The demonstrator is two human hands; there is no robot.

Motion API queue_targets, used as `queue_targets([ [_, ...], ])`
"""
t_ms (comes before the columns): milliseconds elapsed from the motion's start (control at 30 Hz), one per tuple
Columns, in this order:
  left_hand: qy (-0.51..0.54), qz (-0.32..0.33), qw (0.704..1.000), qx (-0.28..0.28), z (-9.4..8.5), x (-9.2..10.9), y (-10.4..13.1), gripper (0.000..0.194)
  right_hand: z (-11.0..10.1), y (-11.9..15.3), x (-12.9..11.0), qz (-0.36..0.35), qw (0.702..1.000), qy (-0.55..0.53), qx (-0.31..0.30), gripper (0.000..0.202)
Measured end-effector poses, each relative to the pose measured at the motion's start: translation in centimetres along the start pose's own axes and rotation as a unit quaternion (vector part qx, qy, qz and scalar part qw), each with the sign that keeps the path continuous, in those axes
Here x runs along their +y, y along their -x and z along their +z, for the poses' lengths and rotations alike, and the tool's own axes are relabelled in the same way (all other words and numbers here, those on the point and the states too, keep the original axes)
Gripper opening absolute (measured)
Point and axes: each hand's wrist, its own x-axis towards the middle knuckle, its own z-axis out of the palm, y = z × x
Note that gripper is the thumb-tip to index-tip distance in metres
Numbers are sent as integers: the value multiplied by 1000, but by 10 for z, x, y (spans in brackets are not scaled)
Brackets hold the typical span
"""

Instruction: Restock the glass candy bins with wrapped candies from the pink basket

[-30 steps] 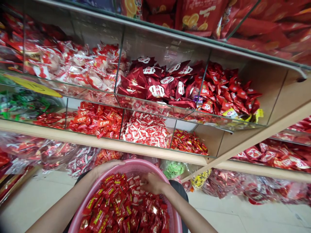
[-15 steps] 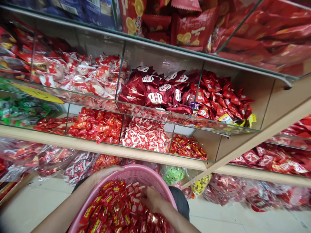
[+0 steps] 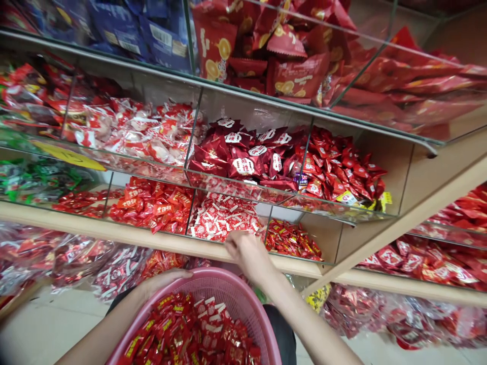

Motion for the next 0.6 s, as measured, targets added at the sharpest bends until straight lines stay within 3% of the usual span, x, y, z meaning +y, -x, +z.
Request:
queue_targets([
  [100, -2, 5, 1000, 0, 1, 2, 1, 33, -15, -27, 16, -8, 997, 57, 46, 14],
  [300, 15, 5, 1000, 4, 0, 0, 1, 37, -2, -49, 30, 1, 995, 104, 4, 18],
  [400, 18, 2, 1000, 3, -1, -1, 1, 37, 1, -52, 30, 2, 997, 72, 5, 17],
  [600, 13, 6, 1000, 6, -1, -1, 0, 34, -1, -54, 36, -62, 998, -9, 7, 23],
])
